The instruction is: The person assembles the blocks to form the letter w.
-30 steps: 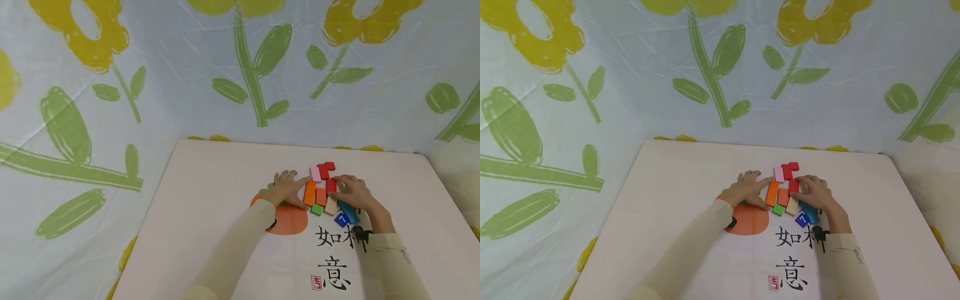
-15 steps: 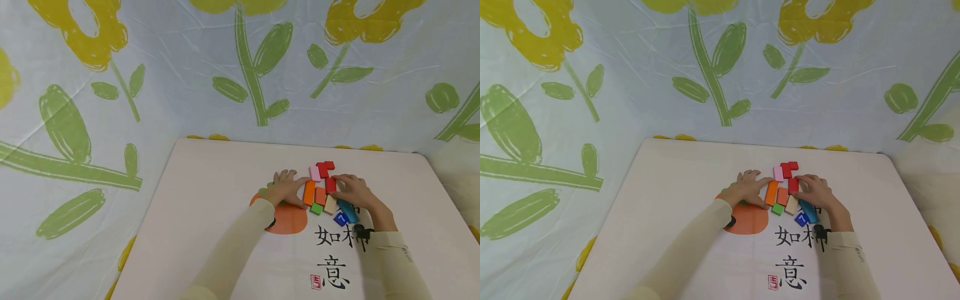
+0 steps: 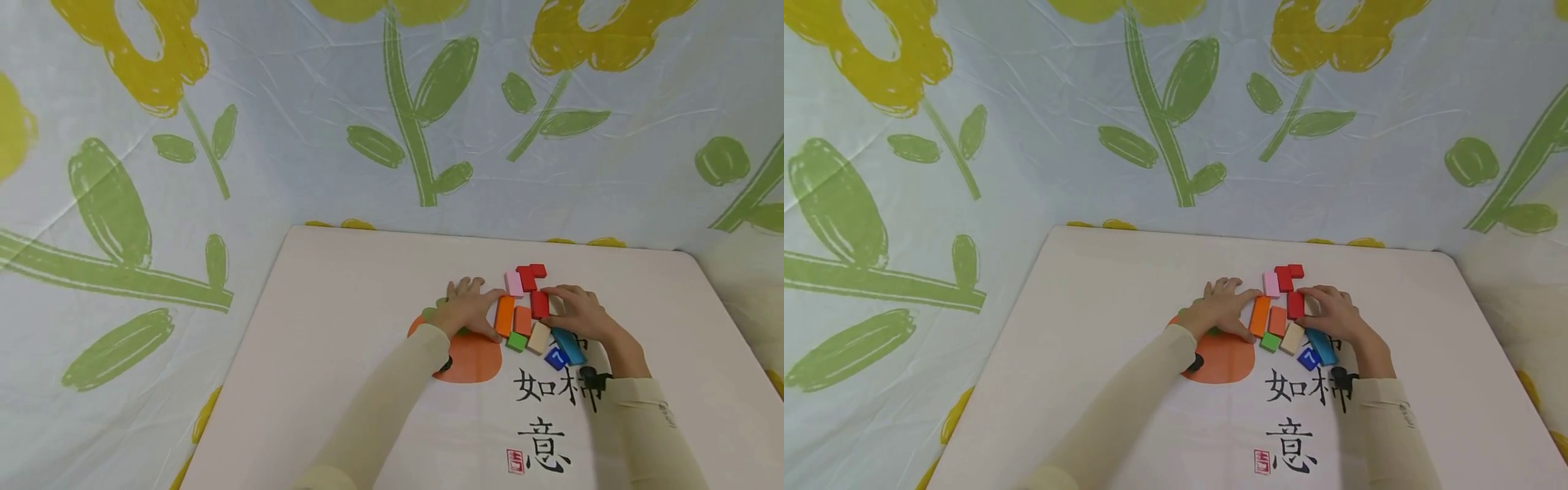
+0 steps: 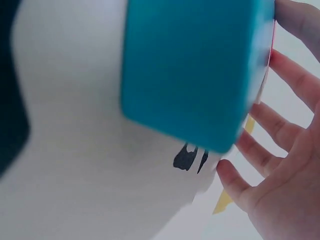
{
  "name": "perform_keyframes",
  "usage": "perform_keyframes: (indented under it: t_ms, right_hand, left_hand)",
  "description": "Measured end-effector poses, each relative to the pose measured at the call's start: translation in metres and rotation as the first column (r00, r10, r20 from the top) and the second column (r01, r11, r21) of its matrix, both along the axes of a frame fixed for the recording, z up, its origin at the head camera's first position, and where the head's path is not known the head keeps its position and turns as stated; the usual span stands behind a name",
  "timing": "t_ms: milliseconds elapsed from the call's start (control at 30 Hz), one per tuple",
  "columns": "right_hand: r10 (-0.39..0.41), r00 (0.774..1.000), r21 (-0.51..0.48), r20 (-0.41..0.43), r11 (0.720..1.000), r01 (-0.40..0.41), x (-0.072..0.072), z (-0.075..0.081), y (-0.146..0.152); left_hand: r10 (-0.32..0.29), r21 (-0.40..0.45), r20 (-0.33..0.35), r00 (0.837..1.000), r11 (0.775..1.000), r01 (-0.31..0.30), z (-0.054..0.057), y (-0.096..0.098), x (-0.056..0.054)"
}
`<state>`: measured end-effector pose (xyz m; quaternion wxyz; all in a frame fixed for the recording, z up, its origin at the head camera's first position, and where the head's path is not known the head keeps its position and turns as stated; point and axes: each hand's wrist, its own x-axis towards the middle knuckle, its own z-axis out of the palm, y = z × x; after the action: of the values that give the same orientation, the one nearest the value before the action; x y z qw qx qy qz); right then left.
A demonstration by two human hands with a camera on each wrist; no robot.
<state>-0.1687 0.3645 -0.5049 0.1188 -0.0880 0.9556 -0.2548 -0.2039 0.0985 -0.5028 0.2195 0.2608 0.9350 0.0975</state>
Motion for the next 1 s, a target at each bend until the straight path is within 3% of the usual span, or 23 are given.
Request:
perform_keyframes:
  t_ms: [300, 500, 800, 1000]
  right_hand:
    - [-0.009, 1.000, -0.027, -0.002, 1.000, 0.009, 0.000, 0.002, -0.001]
    - [-0.014, 1.000, -0.065, -0.003, 0.998, 0.014, 0.002, 0.005, -0.002]
    - [0.039, 0.995, -0.144, -0.092, 0.988, -0.052, -0.005, 0.010, -0.014]
    - [0.080, 0.990, -0.175, -0.119, 0.979, -0.101, -0.015, 0.015, -0.033]
  left_hand:
    - [-0.011, -0.019, -0.034, 0.999, 1.000, 0.011, 0.003, -0.003, 0.001]
    - [-0.027, 0.020, -0.081, 0.996, 0.999, 0.029, -0.003, -0.018, 0.001]
    - [0.049, 0.179, -0.131, 0.990, 0.983, -0.025, -0.010, -0.085, -0.002]
    - [0.150, 0.264, -0.100, 0.984, 0.957, -0.119, -0.011, -0.143, 0.008]
